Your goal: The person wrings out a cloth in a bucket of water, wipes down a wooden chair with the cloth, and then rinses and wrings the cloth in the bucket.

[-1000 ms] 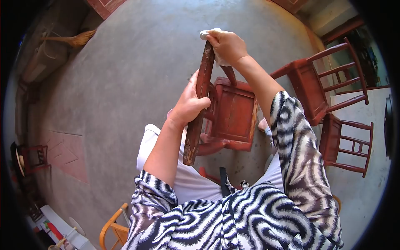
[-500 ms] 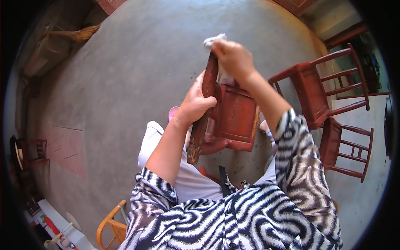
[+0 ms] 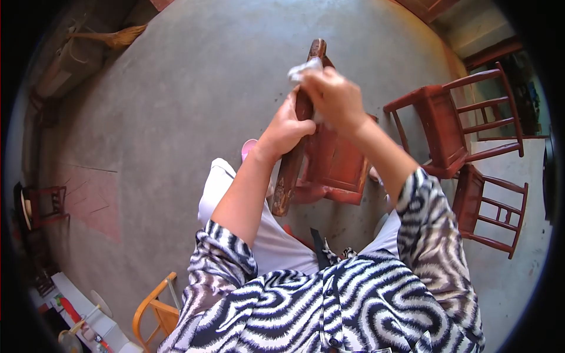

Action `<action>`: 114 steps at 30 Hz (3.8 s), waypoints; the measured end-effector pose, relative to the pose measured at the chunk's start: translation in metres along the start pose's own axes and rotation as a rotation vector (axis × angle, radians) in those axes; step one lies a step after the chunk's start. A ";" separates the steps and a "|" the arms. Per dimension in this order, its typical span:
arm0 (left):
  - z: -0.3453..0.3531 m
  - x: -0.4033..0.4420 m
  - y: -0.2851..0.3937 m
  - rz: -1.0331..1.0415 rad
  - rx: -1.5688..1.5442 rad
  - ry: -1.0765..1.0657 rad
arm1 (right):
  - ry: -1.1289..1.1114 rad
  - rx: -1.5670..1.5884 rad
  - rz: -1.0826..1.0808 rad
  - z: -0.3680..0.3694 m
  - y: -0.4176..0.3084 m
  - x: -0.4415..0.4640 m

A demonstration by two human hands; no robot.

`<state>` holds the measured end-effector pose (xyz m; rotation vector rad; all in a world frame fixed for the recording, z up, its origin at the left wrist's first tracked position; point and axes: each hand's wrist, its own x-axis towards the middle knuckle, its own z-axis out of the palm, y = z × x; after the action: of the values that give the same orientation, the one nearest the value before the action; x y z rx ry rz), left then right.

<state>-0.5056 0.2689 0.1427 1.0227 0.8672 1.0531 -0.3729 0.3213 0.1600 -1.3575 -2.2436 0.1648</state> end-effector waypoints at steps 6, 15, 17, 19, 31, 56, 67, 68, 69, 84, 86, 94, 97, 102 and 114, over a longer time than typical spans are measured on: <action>0.002 -0.004 0.000 -0.057 -0.055 0.049 | 0.008 -0.045 0.196 0.015 0.029 0.065; 0.007 -0.089 -0.027 -0.216 -0.271 -0.015 | -0.061 -0.040 0.265 0.011 0.045 0.069; 0.014 -0.102 -0.045 -0.262 -0.238 0.056 | -0.038 -0.069 0.227 0.013 0.054 0.066; 0.030 -0.106 -0.039 -0.169 -0.180 0.154 | -0.055 -0.028 0.145 0.010 0.057 0.053; 0.035 -0.104 -0.050 -0.141 -0.275 0.095 | -0.171 -0.017 -0.412 -0.027 -0.027 -0.048; 0.034 -0.112 -0.065 0.005 -0.359 -0.078 | -0.286 -0.185 -0.128 -0.016 0.006 0.021; 0.056 -0.105 -0.052 -0.021 -0.138 -0.110 | -0.338 0.138 -0.277 -0.070 -0.056 -0.086; 0.065 -0.097 -0.052 0.140 -0.119 -0.040 | -0.334 0.127 -0.240 -0.076 -0.046 -0.080; 0.066 -0.081 -0.052 0.165 -0.252 -0.097 | -0.305 0.119 -0.163 -0.080 -0.038 -0.074; 0.129 -0.024 -0.090 0.428 0.152 -0.251 | 0.195 0.196 0.237 -0.108 0.044 -0.092; 0.135 -0.023 -0.100 0.472 0.138 -0.219 | 0.138 0.160 0.226 -0.116 0.027 -0.105; 0.150 -0.027 -0.099 0.405 0.228 -0.369 | -0.085 0.023 0.251 -0.144 -0.011 -0.140; 0.147 -0.029 -0.094 0.325 0.166 -0.408 | -0.016 -0.161 0.161 -0.137 0.003 -0.118; 0.162 -0.028 -0.077 0.399 0.161 -0.334 | 0.087 -0.363 0.155 -0.135 0.087 -0.064; 0.179 -0.027 -0.087 0.247 0.194 -0.469 | -0.108 -0.136 0.236 -0.158 -0.005 -0.152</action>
<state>-0.3241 0.1863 0.1158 1.4969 0.4713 0.8867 -0.2448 0.1644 0.2432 -1.7241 -2.2099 0.1728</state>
